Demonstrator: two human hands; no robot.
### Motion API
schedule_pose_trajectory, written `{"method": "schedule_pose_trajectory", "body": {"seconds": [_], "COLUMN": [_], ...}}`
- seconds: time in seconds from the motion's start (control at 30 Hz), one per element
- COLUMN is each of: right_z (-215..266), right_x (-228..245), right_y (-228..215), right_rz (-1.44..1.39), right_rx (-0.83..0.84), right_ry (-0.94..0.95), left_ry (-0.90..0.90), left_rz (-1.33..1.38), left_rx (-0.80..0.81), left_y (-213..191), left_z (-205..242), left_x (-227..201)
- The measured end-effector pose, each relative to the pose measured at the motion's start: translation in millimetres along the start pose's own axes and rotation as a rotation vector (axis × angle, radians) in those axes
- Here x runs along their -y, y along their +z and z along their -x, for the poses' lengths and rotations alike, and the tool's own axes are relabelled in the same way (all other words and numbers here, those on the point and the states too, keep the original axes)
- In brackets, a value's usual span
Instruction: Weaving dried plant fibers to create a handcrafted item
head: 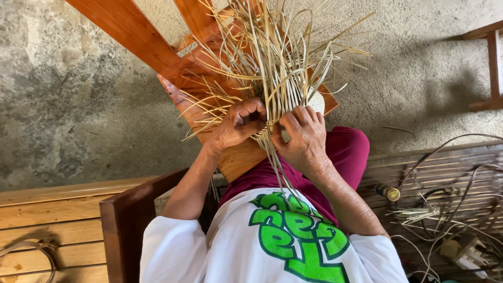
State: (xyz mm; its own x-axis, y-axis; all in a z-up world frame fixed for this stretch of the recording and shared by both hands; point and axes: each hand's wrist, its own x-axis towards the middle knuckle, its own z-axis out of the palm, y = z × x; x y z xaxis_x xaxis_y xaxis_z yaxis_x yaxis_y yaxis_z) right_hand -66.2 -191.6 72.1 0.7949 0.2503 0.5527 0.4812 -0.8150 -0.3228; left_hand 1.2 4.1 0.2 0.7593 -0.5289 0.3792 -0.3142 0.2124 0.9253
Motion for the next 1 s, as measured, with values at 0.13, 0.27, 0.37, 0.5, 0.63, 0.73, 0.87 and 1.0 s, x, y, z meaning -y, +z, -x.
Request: {"method": "schedule_pose_trajectory", "body": {"seconds": [0.13, 0.27, 0.37, 0.5, 0.63, 0.73, 0.87, 1.0], "right_z": [-3, -6, -7, -7, -3, -1, 9, 17], "right_x": [3, 7, 13, 14, 13, 7, -3, -11], "right_y": [-3, -4, -11, -10, -5, -7, -7, 1], "right_rz": [-0.006, 0.011, -0.003, 0.010, 0.006, -0.067, -0.207, -0.261], "right_rx": [0.020, 0.029, 0.104, 0.127, 0.107, 0.098, 0.063, 0.003], "right_ry": [0.025, 0.023, 0.061, 0.074, 0.070, 0.060, 0.054, 0.060], "left_ry": [-0.024, -0.026, -0.001, -0.014, -0.016, -0.026, -0.046, -0.027], "left_rz": [0.008, 0.021, 0.032, 0.049, 0.036, 0.037, 0.004, -0.037], "left_rx": [0.017, 0.026, -0.007, -0.012, -0.014, -0.022, 0.013, 0.008], "left_y": [-1, -1, 1, 0, -2, -1, -2, 0], "left_z": [0, -2, 1, 0, 3, 1, -3, -5], "left_x": [-4, -10, -4, -3, 9, -1, -11, -9]}}
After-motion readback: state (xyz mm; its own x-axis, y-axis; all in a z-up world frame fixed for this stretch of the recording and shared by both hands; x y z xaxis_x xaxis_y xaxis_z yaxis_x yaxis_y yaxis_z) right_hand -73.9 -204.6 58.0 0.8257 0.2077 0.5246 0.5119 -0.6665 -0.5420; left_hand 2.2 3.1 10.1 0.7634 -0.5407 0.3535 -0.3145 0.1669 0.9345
